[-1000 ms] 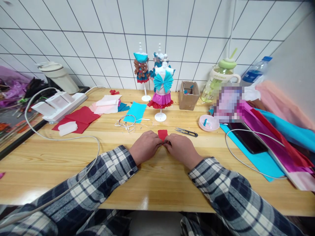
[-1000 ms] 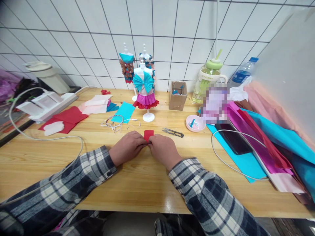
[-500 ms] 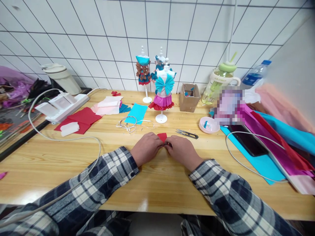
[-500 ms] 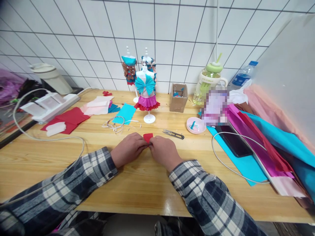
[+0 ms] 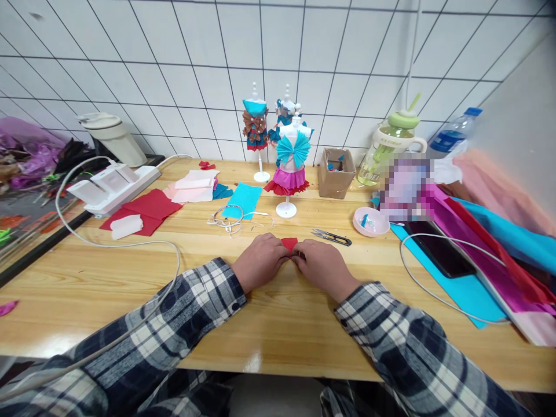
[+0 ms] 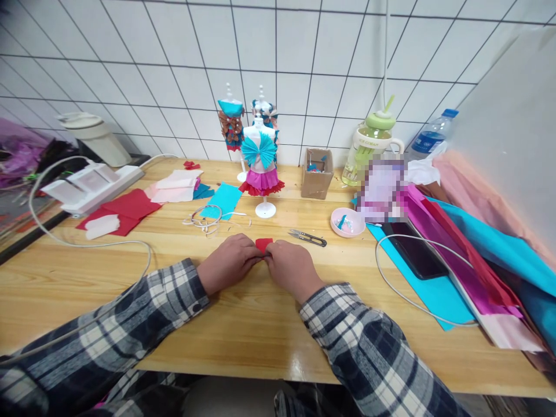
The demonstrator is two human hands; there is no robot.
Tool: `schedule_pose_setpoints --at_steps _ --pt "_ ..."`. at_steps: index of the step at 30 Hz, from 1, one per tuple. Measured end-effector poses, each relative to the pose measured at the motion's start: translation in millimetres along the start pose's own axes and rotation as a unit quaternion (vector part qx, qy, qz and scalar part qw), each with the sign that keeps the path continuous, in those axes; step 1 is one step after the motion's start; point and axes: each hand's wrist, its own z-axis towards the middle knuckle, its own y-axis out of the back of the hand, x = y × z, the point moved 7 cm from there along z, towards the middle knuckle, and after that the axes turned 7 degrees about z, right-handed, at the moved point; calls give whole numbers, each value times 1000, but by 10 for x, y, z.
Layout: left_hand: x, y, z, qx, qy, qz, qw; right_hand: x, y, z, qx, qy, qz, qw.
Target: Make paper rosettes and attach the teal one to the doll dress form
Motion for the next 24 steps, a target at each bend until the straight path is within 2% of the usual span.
schedule_pose_setpoints --at_steps 13,19,24 --pt "16 -11 -31 -11 6 18 1000 23 14 -2 12 -14 -11 1000" --pt "19 -21 -28 10 13 28 999 31 28 -12 28 -29 -25 999" --pt "21 -28 -34 3 0 15 1000 71 125 -36 6 -18 -33 999"
